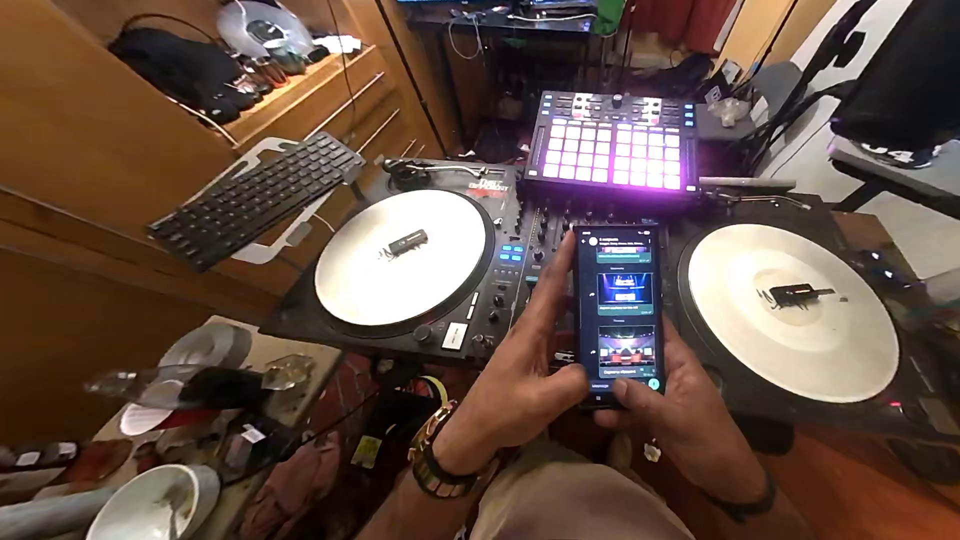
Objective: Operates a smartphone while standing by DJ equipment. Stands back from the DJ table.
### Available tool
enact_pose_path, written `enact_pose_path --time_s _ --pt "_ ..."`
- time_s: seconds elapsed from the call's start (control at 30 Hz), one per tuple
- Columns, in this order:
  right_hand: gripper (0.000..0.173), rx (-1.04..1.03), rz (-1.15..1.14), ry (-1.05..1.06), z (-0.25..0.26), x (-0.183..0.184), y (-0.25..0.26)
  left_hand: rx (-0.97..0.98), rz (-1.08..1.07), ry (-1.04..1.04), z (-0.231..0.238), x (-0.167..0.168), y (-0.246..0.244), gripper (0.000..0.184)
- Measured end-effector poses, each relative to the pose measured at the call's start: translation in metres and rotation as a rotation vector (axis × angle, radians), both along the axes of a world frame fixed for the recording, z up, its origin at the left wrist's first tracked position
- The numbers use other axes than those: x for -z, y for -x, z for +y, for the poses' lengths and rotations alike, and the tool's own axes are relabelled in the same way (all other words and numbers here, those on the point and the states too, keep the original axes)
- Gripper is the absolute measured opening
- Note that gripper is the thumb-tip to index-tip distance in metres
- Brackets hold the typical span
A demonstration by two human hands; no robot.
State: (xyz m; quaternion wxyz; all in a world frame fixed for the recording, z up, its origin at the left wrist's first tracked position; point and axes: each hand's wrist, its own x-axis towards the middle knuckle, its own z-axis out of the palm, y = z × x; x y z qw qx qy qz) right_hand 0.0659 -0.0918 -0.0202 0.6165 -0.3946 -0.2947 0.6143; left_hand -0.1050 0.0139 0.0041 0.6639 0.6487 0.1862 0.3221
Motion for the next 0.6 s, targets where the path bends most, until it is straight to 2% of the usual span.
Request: enact_pose_path --time_s 0.1,0.23,0.6 --pt "0.08 -0.012 0.008 -0.021 -0.0001 0.0003 0.0001 -0.005 0.001 0.0 0.0006 0.0006 0.0004 0.109" --pt "0.094 -0.066 0.029 -0.085 -0.0008 0.0032 -0.0032 -0.003 -0.008 -0.006 0.0026 0.0019 0.0014 0.109" --pt "0.094 -0.072 -0.011 -0.072 -0.003 0.0031 -0.0023 0.021 -0.012 -0.007 -0.0021 0.0049 0.0046 0.115"
